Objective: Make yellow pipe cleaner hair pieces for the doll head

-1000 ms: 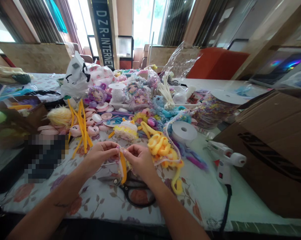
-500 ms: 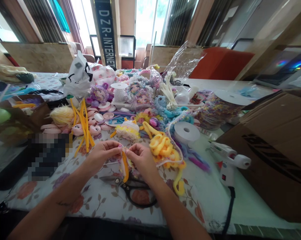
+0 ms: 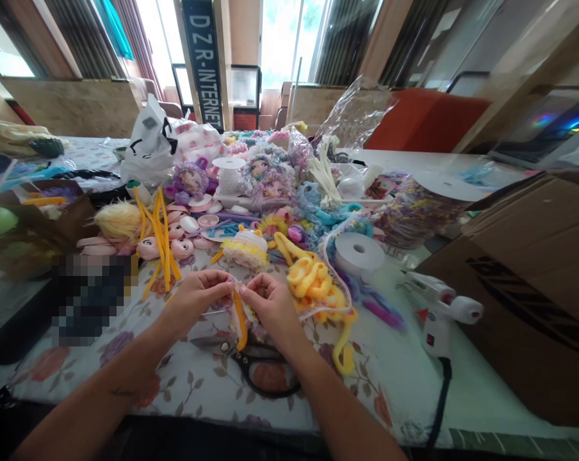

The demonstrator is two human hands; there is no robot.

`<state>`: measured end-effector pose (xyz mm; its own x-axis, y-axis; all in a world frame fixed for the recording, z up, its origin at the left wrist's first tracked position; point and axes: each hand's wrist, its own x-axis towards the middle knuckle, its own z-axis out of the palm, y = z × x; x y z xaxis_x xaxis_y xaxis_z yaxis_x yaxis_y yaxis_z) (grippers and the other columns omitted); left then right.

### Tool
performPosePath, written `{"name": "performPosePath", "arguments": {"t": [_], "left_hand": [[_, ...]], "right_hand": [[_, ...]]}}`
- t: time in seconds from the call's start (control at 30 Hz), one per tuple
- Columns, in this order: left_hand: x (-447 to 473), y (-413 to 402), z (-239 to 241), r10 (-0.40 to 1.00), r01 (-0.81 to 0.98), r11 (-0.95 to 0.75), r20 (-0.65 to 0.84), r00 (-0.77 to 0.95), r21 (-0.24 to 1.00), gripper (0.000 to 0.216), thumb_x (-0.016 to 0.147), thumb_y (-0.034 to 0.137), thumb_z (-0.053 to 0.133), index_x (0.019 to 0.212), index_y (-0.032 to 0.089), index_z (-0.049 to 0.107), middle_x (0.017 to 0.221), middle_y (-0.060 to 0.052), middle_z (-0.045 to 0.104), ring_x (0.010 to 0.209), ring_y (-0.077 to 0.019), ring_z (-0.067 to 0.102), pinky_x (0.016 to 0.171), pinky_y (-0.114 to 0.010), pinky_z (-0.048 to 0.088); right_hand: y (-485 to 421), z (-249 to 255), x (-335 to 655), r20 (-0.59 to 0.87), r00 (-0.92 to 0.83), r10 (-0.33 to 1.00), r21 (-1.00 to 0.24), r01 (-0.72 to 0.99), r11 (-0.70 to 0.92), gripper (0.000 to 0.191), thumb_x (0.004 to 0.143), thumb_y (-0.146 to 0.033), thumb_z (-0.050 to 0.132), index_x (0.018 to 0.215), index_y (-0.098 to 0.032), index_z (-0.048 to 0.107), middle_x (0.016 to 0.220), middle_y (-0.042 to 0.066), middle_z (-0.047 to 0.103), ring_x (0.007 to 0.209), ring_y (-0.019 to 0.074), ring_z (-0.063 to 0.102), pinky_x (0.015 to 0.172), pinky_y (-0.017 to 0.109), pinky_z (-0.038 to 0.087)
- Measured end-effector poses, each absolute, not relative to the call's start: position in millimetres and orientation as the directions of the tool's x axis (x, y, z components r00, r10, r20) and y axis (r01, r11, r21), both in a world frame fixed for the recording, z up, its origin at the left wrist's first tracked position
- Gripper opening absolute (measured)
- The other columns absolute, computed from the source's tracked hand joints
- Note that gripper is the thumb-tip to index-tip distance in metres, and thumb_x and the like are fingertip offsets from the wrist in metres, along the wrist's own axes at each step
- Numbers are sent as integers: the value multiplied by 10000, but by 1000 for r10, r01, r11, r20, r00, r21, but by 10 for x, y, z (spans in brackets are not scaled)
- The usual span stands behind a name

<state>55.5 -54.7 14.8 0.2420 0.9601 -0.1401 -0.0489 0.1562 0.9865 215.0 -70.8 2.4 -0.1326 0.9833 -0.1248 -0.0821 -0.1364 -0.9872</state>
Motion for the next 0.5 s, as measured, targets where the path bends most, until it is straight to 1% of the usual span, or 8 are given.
{"name": "performPosePath", "arguments": {"t": [0.1, 0.2, 0.3, 0.5], "left_hand": [[559, -549, 152, 962, -47, 150, -135, 238, 988, 155, 722, 282, 675, 756, 131, 671, 650, 5, 620, 589, -93, 547, 575, -195, 439], [562, -551, 156, 965, -80, 166, -145, 220, 983, 178, 702, 279, 696, 807, 139, 662, 680, 9, 636, 600, -95, 562, 588, -198, 454], [563, -554, 158, 966, -106, 169, -143, 217, 980, 207, 694, 276, 706, 843, 145, 649, 697, 9, 647, 605, -95, 571, 592, -198, 461], [560, -556, 163, 970, -108, 151, -127, 206, 983, 211, 693, 282, 709, 833, 138, 647, 694, -1, 650, 601, -98, 574, 586, -203, 457]], "right_hand": [[-710, 21, 2148, -130, -143, 981, -988, -66, -141, 303, 739, -396, 694, 685, -191, 477, 552, -58, 479, 438, 79, 405, 402, 210, 293], [-717, 32, 2145, -131, -146, 981, -989, -43, -139, 308, 739, -404, 690, 680, -189, 477, 553, -58, 472, 447, 78, 406, 413, 210, 304], [-724, 51, 2143, -121, -131, 984, -992, -6, -122, 325, 730, -424, 692, 669, -184, 482, 550, -61, 449, 462, 74, 378, 418, 205, 297], [-730, 93, 2132, -107, -112, 988, -993, 55, -101, 352, 726, -461, 681, 651, -188, 473, 530, -64, 421, 462, 74, 347, 424, 210, 269]]}}
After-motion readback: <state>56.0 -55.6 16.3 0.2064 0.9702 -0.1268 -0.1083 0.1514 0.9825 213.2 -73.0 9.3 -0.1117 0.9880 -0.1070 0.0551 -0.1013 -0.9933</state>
